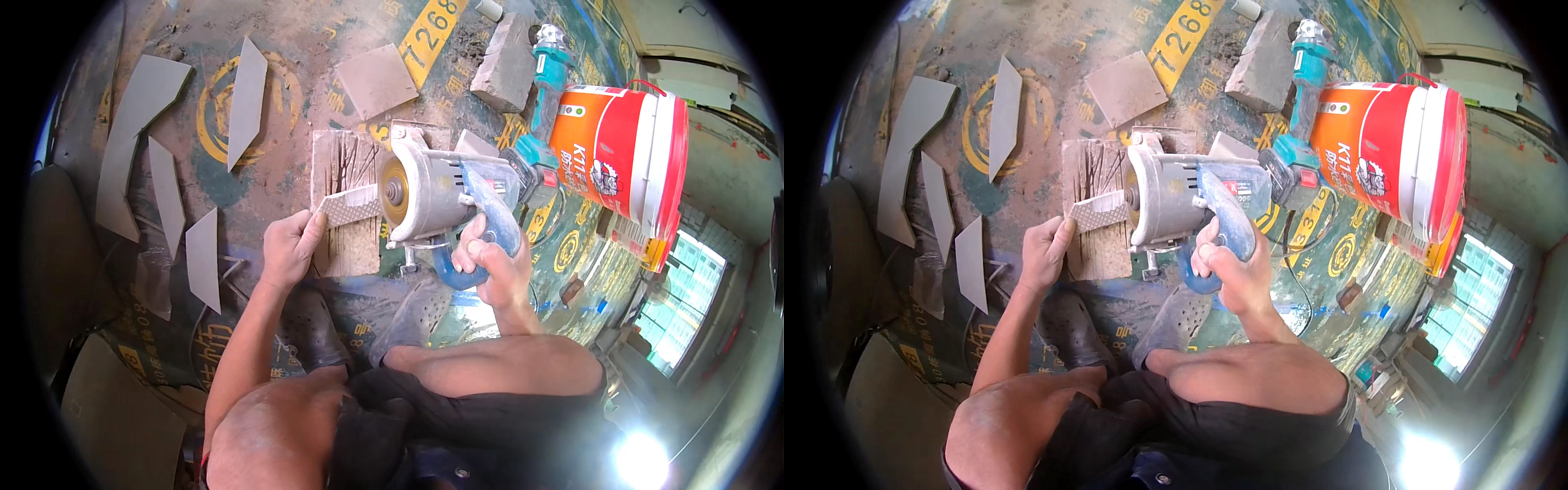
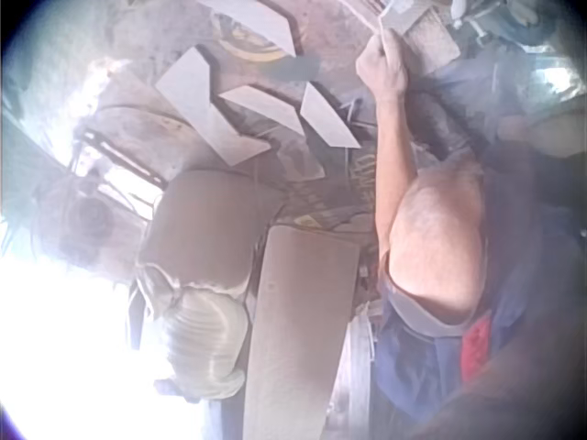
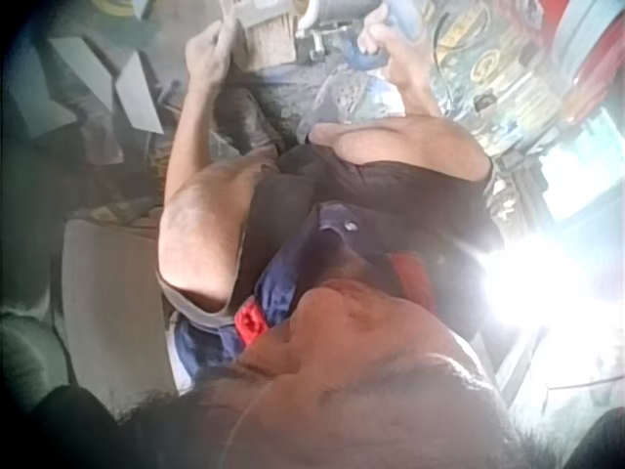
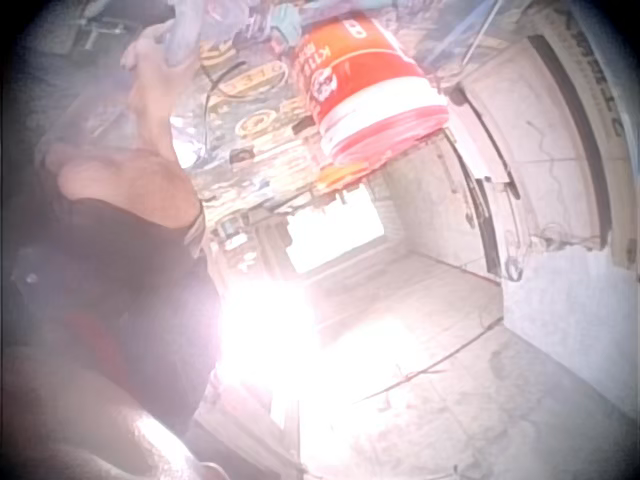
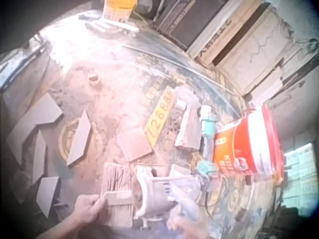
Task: The person cuts ceramic tiles using an electric tile cutter. They position each tile on a wooden block and guide the saw along marked lines to cut off small sections.
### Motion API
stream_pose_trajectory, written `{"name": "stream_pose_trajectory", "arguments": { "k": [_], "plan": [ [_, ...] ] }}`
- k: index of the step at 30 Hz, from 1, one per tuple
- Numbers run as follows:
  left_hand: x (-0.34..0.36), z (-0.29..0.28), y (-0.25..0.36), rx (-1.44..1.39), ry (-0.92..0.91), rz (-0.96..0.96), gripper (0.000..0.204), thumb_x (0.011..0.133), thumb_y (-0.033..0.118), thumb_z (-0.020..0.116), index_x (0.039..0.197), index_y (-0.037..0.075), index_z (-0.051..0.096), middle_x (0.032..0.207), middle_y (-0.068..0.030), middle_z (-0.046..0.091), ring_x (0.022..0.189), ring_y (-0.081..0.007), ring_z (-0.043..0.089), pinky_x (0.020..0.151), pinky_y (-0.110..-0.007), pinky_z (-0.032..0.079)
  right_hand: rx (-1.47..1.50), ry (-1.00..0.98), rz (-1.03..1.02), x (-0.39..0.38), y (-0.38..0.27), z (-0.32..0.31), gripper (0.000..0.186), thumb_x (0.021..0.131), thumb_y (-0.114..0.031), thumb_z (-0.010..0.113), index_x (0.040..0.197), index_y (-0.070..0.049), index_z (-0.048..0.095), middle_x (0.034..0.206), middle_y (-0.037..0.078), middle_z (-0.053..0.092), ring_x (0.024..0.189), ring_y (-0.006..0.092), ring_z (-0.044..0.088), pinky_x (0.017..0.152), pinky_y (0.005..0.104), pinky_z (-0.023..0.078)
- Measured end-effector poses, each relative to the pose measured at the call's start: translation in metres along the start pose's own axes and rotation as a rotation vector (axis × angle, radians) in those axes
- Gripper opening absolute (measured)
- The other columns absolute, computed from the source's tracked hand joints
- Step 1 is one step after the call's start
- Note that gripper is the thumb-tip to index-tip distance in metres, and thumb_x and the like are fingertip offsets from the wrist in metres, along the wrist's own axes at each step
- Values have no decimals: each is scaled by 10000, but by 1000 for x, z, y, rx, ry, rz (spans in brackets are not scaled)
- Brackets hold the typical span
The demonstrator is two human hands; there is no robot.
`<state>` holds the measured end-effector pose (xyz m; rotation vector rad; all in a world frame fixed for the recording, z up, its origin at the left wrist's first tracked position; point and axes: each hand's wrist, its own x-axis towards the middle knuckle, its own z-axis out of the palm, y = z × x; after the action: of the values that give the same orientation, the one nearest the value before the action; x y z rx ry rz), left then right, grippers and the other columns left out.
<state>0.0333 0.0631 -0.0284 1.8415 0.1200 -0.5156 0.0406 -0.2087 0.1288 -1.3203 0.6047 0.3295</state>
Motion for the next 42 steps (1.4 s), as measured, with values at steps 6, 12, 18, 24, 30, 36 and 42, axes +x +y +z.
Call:
{"name": "stream_pose_trajectory", "arguments": {
  "k": [6, 12, 18, 24, 30, 36, 42],
  "plan": [
    [1, 2, -1, 6, 6, 5, 515, 1038, 369, 554, 705, -7, 439, 641, -55, 310, 625, -122, 327, 540, -338, 326, -36, -86, 31, 1, 2, 15, 191, 813, -30, 629, 985, -17, 547, 806, 64, 570, 635, 132, 557, 621, 310, 482],
    [1, 2, -1, 15, 16, 4, 512, 1008, 414, 568, 714, -2, 524, 610, -157, 413, 540, -275, 399, 543, -388, 386, -18, -45, 40, 4, 5, 12, 185, 815, -6, 617, 985, -19, 543, 801, 67, 566, 632, 136, 557, 620, 314, 482],
    [0, 2, -2, -7, 13, 22, 520, 1040, 370, 554, 701, -5, 430, 646, -49, 301, 626, -120, 322, 541, -335, 323, 7, 15, 26, 1, 2, -2, 205, 807, -11, 624, 996, -19, 546, 799, 68, 565, 618, 133, 550, 618, 326, 485],
    [0, 3, -3, -22, 12, 9, 520, 1040, 369, 555, 705, -8, 428, 651, -47, 296, 634, -112, 325, 543, -331, 321, 4, -31, 40, -2, 1, 2, 215, 799, -36, 639, 992, -24, 545, 801, 67, 566, 626, 132, 552, 618, 318, 482],
    [1, 2, -7, 18, 14, -8, 516, 1009, 403, 577, 705, -6, 496, 601, -140, 381, 535, -227, 388, 529, -378, 373, -41, -112, 74, 2, 1, 13, 200, 808, -45, 633, 985, -26, 543, 801, 68, 566, 641, 136, 559, 620, 313, 480],
    [1, 3, -9, 17, 27, 15, 519, 1008, 411, 578, 707, -6, 506, 605, -158, 398, 537, -265, 386, 531, -385, 379, -21, -39, 79, 4, 1, 3, 184, 798, -16, 613, 970, -24, 548, 779, 66, 566, 620, 137, 560, 614, 322, 487],
    [0, 1, -4, 1, -3, -8, 506, 1041, 364, 554, 715, -8, 450, 653, -49, 314, 634, -117, 333, 549, -333, 337, 0, -5, 80, 0, 2, -1, 208, 791, -30, 631, 984, -29, 554, 784, 64, 566, 606, 140, 552, 610, 328, 487]
  ]
}}
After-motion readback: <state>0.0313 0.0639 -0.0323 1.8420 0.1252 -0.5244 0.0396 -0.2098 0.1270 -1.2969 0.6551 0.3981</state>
